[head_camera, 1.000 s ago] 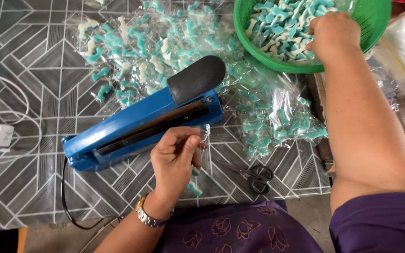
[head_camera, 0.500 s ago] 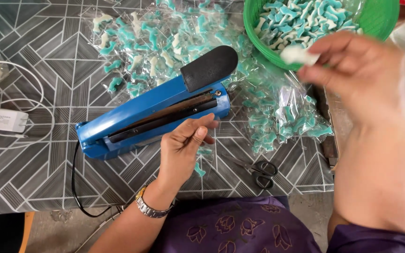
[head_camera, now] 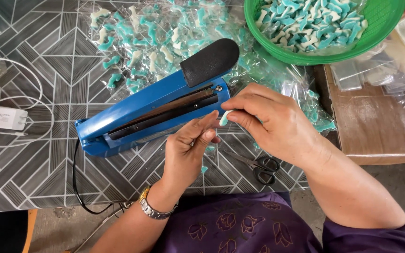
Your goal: The person picks up a small blue and white candy from a bowl, places it into a small plastic bag, and then uses a blue heat sealer to seal the bag. The person repeats this process for multiple candies, arranging the sealed bags on the table.
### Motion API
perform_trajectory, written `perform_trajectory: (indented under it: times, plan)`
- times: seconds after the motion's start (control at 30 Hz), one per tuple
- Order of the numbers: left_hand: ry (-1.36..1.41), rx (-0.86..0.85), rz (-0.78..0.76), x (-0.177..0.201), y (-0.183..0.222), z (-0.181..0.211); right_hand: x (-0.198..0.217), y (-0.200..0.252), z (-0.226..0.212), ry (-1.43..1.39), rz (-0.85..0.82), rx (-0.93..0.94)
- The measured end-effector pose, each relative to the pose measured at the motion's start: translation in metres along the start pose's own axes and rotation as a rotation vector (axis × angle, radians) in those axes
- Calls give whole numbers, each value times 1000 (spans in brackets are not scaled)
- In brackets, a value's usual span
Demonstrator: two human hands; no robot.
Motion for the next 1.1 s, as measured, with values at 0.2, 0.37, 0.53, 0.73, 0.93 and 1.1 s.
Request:
perform_trajectory:
  times: [0.2,0.37,0.53,0.73,0.93,1.1]
  plan:
    - [-23,-61,-28,-4,2,2,-3,-3,-4,100,67,67]
    - [-1,-12,4,-1,-1,-4,-18,-5,8,51,-75,-81]
    - [107,61,22,0,-3,-10,-18,-14,16,-27,-43,-134]
    - [193,-3,49,6,-4,-8,-33,-12,24,-8,-217,-120]
    - [315,39,-53,8,4,-18,-26,-16,19,-259,-100,-1]
    - [153,182,-93,9,12,-25,-29,-12,25,-187,-309,-328]
Point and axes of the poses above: each hand's wrist, its own y-axis away from the middle knuckle, its own x-axis out of the back of the hand, z = x × y, the point moved 7 cm from there along -y, towards the middle knuckle, and after that the axes turned 5 degrees about -y, right-handed, at the moved point
